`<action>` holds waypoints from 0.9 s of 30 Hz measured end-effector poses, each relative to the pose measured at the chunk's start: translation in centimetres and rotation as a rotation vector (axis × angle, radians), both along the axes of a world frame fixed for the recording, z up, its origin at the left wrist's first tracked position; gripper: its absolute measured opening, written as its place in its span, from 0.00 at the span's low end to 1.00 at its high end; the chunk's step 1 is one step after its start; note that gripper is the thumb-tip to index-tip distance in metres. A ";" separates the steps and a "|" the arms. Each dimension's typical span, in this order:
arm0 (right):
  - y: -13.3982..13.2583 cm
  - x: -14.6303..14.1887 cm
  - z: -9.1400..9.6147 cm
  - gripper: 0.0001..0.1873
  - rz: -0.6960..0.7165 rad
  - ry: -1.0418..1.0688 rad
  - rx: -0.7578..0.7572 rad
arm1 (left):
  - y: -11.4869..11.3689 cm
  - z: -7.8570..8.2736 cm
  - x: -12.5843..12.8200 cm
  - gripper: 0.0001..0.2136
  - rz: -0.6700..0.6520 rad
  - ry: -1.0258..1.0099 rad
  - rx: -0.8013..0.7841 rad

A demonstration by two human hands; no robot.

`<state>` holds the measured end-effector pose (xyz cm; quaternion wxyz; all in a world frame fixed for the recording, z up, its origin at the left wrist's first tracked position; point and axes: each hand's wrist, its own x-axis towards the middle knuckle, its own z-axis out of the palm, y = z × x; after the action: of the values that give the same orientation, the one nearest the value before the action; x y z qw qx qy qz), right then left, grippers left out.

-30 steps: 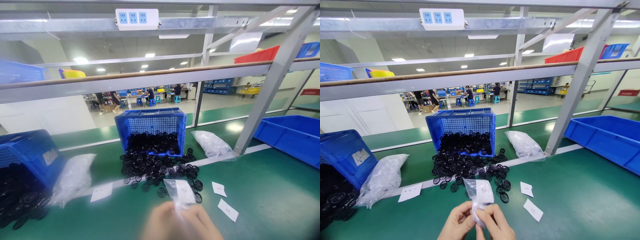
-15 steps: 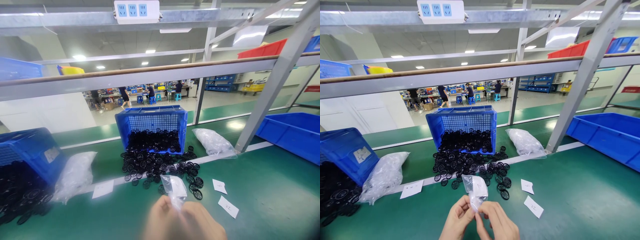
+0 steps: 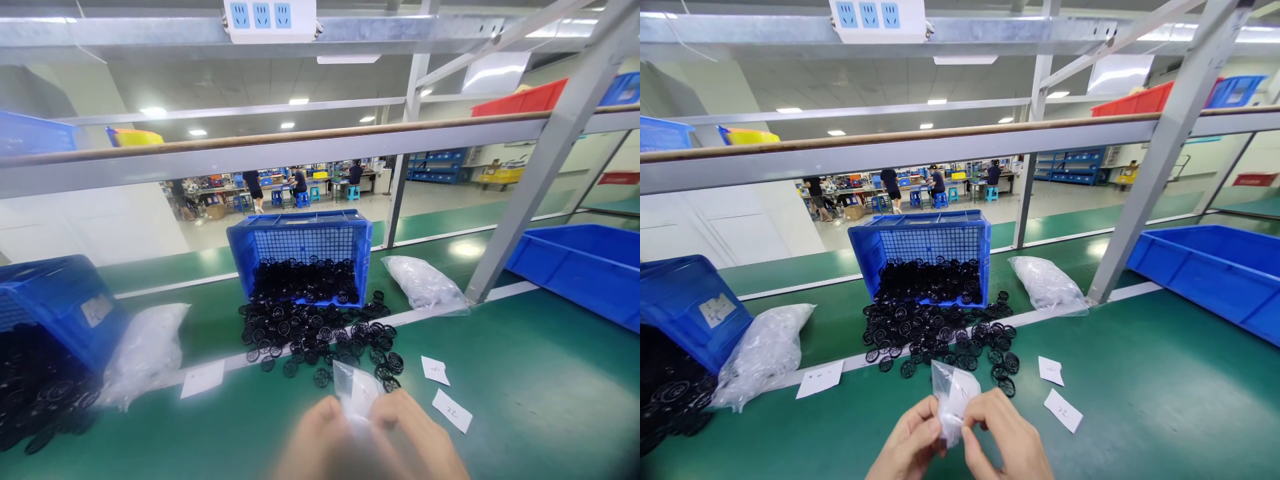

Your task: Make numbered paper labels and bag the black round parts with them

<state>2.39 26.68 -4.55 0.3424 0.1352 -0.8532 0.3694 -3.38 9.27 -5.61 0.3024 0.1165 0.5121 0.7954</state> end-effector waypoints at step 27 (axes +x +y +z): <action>2.1 -0.1 0.5 0.28 0.391 -0.621 -0.734 | -1.7 -2.6 -0.1 0.27 -0.067 -0.038 -0.043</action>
<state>2.34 28.78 -4.03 0.0226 0.0473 -0.6877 0.7241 -3.45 7.56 -8.16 0.3411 0.1118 0.5190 0.7757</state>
